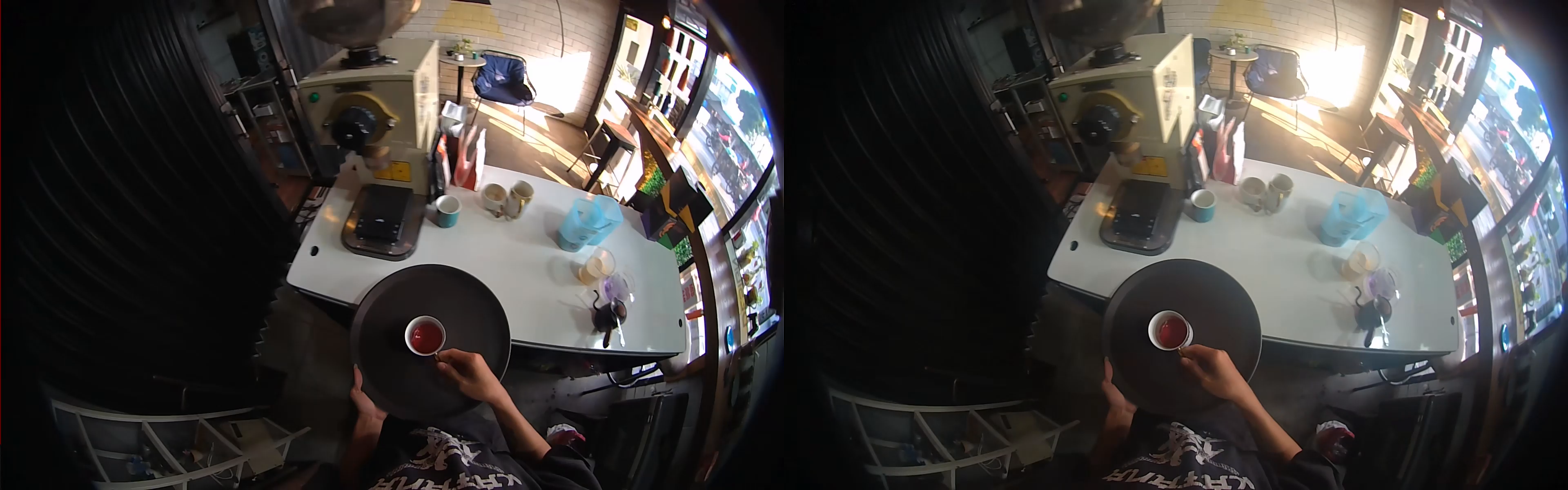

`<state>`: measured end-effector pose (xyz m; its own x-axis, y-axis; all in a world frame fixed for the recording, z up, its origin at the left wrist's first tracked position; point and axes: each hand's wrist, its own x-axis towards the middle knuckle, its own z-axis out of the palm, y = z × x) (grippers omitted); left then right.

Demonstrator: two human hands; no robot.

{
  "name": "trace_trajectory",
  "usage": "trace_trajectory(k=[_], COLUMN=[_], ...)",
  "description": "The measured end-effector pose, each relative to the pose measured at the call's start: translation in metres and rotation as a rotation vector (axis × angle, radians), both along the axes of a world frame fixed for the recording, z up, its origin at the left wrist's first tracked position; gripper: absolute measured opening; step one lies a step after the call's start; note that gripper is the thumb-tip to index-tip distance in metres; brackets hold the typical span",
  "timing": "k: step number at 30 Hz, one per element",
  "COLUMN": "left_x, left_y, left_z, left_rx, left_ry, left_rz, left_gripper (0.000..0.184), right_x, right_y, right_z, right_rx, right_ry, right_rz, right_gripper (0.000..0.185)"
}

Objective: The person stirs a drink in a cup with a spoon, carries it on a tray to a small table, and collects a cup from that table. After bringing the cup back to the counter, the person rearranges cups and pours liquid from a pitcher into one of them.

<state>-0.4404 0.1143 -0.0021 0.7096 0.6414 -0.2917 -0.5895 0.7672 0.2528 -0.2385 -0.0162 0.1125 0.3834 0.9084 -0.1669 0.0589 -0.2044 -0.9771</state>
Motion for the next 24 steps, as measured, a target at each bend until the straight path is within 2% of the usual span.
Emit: trace_trajectory(k=[2, 3, 5, 7, 8, 9, 11, 12, 13, 15, 16, 21, 24], left_x=[-0.026, -0.04, -0.069, -0.102, -0.118, -0.133, -0.166, -0.182, -0.195, -0.212, -0.219, -0.251, -0.265], left_y=[0.019, 0.028, 0.049, 0.07, 0.078, 0.088, 0.108, 0.117, 0.125, 0.139, 0.146, 0.196, 0.234], left_z=[0.005, 0.011, 0.012, 0.005, 0.002, -0.001, -0.007, -0.011, -0.009, 0.001, 0.007, 0.0, -0.009], left_rx=[0.015, 0.023, 0.03, -0.004, -0.003, -0.013, -0.015, -0.02, -0.028, -0.042, -0.055, -0.009, -0.013], left_ry=[0.012, 0.051, 0.095, 0.037, 0.044, 0.015, -0.006, -0.025, -0.045, 0.005, 0.049, 0.193, 0.136], left_rz=[0.033, 0.062, 0.102, 0.122, 0.135, 0.163, 0.215, 0.239, 0.264, 0.321, 0.35, 0.448, 0.462], left_gripper=[0.06, 0.06, 0.06, 0.059, 0.059, 0.059, 0.059, 0.059, 0.058, 0.058, 0.058, 0.061, 0.062], right_x=[-0.009, -0.013, -0.015, -0.017, -0.02, -0.022, -0.034, -0.035, -0.044, -0.062, -0.07, -0.107, -0.121], right_y=[0.018, 0.026, 0.044, 0.068, 0.081, 0.093, 0.124, 0.136, 0.153, 0.183, 0.198, 0.282, 0.342], right_z=[0.013, 0.018, 0.013, 0.017, 0.019, 0.014, 0.0, -0.022, -0.031, -0.042, -0.044, -0.062, -0.076], right_rx=[0.123, 0.074, 0.151, 0.24, 0.194, 0.184, 0.216, 0.207, 0.213, 0.203, 0.154, 0.119, 0.126], right_ry=[-0.183, -0.151, -0.269, -0.487, -0.619, -0.628, -0.508, -0.475, -0.468, -0.022, -0.03, 0.077, -0.021], right_rz=[-0.023, -0.092, -0.24, -0.372, -0.419, -0.419, -0.443, -0.354, -0.329, -0.204, -0.11, 0.031, 0.006], right_gripper=[0.017, 0.015, 0.013, 0.013, 0.015, 0.02, 0.025, 0.035, 0.035, 0.044, 0.053, 0.059, 0.053])
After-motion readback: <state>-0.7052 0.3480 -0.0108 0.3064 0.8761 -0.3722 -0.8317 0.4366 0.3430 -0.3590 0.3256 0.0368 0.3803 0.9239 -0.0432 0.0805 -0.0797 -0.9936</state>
